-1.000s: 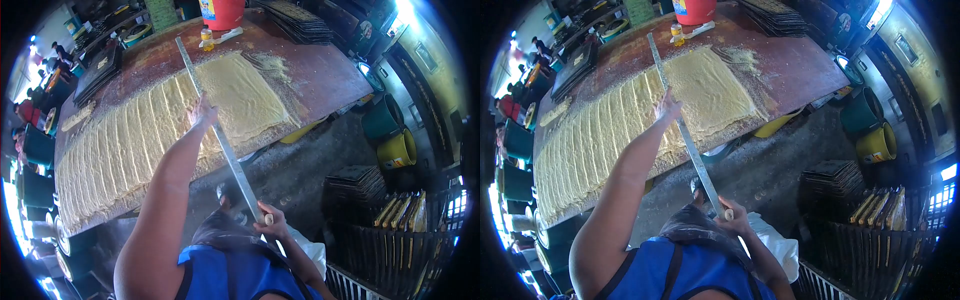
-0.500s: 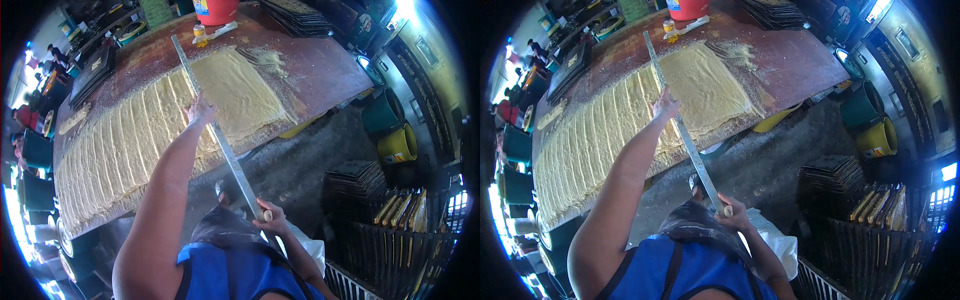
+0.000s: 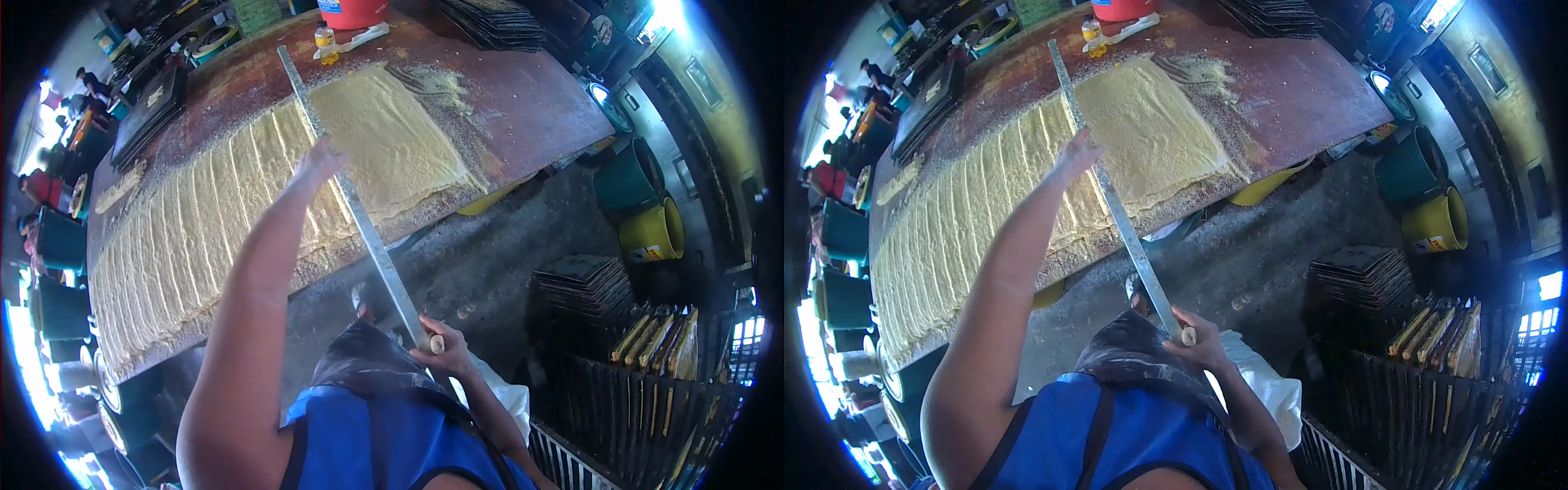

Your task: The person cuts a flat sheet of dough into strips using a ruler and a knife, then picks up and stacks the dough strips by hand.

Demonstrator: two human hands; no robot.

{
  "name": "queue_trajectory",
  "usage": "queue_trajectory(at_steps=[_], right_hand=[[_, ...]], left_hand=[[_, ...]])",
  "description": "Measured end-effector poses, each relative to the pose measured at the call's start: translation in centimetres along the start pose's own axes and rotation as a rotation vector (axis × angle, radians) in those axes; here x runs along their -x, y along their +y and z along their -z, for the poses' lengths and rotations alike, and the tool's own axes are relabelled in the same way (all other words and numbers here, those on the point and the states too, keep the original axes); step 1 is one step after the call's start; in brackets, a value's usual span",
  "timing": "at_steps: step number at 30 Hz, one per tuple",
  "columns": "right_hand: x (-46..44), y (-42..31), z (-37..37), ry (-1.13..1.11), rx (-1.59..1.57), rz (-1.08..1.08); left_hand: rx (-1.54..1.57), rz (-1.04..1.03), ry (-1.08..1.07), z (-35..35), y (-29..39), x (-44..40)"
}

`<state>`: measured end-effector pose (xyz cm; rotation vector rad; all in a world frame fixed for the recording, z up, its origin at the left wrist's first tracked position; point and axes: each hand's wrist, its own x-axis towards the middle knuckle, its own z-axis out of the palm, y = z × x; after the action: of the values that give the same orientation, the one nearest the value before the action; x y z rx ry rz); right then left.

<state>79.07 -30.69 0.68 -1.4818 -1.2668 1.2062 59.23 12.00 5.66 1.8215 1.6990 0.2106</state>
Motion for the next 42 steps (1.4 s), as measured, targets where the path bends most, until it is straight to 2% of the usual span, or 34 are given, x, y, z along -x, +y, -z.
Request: queue_trajectory(at_steps=[1, 2, 4, 6, 7, 13, 15, 16, 20, 24, 25, 27, 31, 34, 42], right_hand=[[-0.1, -0.7, 0.0, 0.001, -0.002, 0.000], [-0.3, -1.6, 0.0, 0.010, 0.022, -0.027], [-0.6, -2.2, 0.0, 0.018, 0.046, -0.056], [-1.2, -2.0, -0.1, 0.053, 0.296, 0.054], [-1.4, -2.0, -0.1, 0.054, 0.298, 0.057], [-2.0, -2.4, 0.2, 0.068, 0.303, 0.110], [-2.0, -3.1, 0.9, 0.031, 0.186, -0.102], [-2.1, -2.3, 1.1, 0.034, 0.187, -0.103], [-2.4, 0.5, 1.7, 0.036, -0.008, -0.150], [-2.6, -2.2, 1.2, 0.035, -0.078, -0.193], [-2.6, -2.0, 1.0, 0.038, -0.079, -0.192], [-2.7, -1.3, 0.5, 0.102, 0.056, -0.024], [-2.9, -1.0, 0.4, 0.112, 0.092, -0.010], [-3.1, 0.2, 0.2, 0.128, 0.018, -0.015], [-3.5, -0.1, 0.5, 0.122, 0.087, -0.003]], left_hand=[[0.051, -0.023, -0.092, 1.0, -0.5, -0.9], [0.050, -0.024, -0.092, 1.7, -1.4, -1.5], [-0.067, -0.277, -0.143, 2.5, -2.9, -2.1], [-0.056, -0.260, -0.134, 2.1, -3.1, -2.4], [-0.044, -0.240, -0.126, 2.1, -3.0, -2.3], [-0.039, -0.254, -0.142, 1.5, -3.4, -3.1], [-0.157, -0.275, -0.095, 1.1, -2.8, -3.3], [-0.274, -0.293, -0.048, 0.8, -2.3, -3.3], [-0.297, -0.216, 0.004, -0.1, 0.1, -1.7], [-0.159, -0.346, 0.072, -2.3, -2.6, -4.0], [-0.107, -0.403, 0.098, -2.6, -3.0, -4.6], [-0.123, -0.368, 0.092, -2.7, -3.3, -4.7], [-0.113, -0.338, 0.003, -2.2, -3.1, -4.9], [-0.103, -0.326, 0.010, -2.2, -3.0, -4.8], [-0.086, -0.267, -0.010, -1.6, -2.1, -4.3]])
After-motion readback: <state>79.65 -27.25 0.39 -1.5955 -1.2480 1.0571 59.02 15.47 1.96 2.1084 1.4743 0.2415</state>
